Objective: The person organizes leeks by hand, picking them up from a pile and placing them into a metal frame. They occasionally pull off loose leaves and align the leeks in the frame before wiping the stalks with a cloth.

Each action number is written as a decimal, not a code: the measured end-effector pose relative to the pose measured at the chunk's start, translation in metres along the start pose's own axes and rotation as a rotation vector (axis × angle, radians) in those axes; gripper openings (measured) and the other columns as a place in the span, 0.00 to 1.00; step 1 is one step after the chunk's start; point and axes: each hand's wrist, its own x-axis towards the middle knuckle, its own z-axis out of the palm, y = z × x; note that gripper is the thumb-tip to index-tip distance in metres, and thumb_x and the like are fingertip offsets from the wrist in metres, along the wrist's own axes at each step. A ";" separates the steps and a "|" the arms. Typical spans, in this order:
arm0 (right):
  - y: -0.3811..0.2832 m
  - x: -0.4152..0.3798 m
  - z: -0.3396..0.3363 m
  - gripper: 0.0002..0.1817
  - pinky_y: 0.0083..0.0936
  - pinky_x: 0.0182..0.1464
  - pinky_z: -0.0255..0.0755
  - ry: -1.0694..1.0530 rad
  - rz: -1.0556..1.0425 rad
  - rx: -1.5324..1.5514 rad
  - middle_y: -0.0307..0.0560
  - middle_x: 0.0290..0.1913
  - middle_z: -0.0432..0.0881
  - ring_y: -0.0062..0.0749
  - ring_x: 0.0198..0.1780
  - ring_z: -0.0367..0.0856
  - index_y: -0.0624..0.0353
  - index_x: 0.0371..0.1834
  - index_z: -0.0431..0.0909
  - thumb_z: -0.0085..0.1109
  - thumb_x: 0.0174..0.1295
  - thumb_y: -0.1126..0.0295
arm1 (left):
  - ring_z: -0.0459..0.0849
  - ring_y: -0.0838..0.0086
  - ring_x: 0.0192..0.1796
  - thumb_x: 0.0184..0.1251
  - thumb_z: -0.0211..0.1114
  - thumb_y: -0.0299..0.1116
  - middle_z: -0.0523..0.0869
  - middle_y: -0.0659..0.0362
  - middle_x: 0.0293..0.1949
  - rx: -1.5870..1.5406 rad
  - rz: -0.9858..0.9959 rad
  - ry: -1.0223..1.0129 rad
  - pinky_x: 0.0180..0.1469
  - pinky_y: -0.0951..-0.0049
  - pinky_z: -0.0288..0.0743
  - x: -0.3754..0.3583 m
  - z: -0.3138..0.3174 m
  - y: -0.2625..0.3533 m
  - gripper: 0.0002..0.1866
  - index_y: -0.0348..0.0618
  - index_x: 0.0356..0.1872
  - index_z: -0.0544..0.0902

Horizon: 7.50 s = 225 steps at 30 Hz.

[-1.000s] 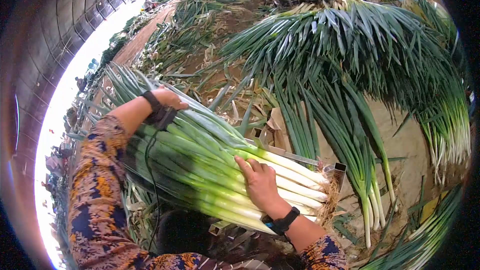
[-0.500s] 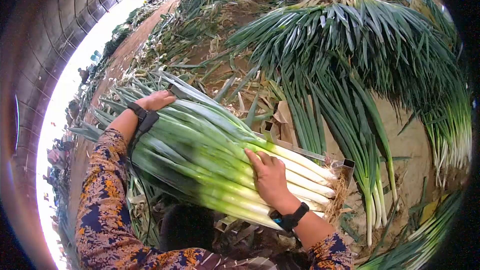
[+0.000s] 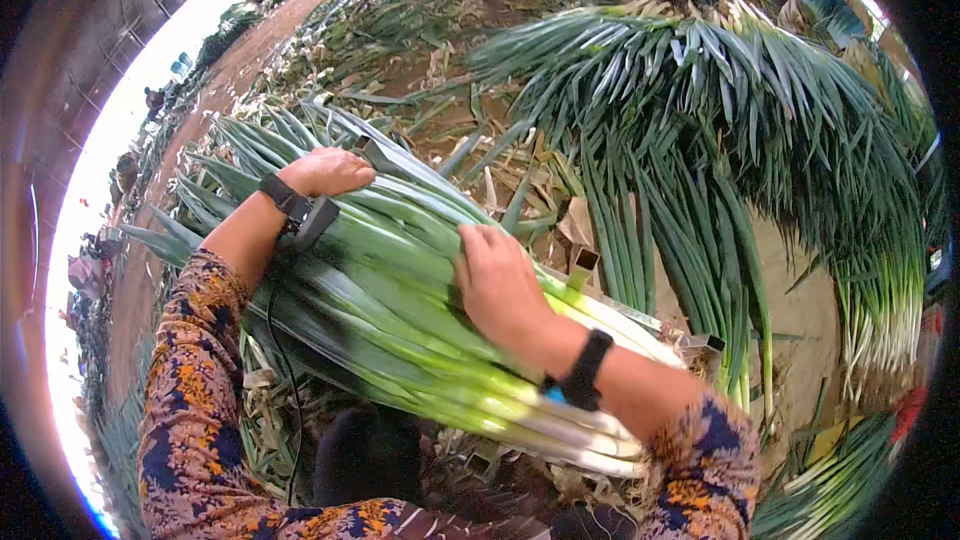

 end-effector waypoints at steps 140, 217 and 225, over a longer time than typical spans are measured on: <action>0.044 -0.554 -0.116 0.14 0.33 0.49 0.79 0.836 0.971 0.017 0.53 0.48 0.86 0.39 0.46 0.85 0.58 0.48 0.85 0.57 0.64 0.65 | 0.75 0.49 0.63 0.74 0.54 0.48 0.78 0.47 0.62 0.314 0.087 0.439 0.66 0.42 0.61 -0.029 0.038 0.291 0.27 0.48 0.69 0.72; -0.186 0.045 -0.281 0.25 0.22 0.31 0.76 0.223 -0.114 0.115 0.49 0.39 0.83 0.25 0.34 0.85 0.67 0.56 0.74 0.68 0.63 0.60 | 0.79 0.61 0.60 0.65 0.64 0.47 0.85 0.52 0.54 -0.165 0.093 0.492 0.69 0.56 0.57 -0.027 0.036 0.313 0.46 0.27 0.75 0.54; -0.074 0.033 -0.122 0.26 0.45 0.42 0.78 0.190 -0.080 -0.395 0.55 0.43 0.84 0.55 0.41 0.85 0.52 0.57 0.69 0.66 0.62 0.53 | 0.78 0.62 0.62 0.65 0.64 0.49 0.85 0.50 0.53 -0.143 0.115 0.415 0.71 0.55 0.53 -0.036 0.027 0.312 0.28 0.35 0.57 0.80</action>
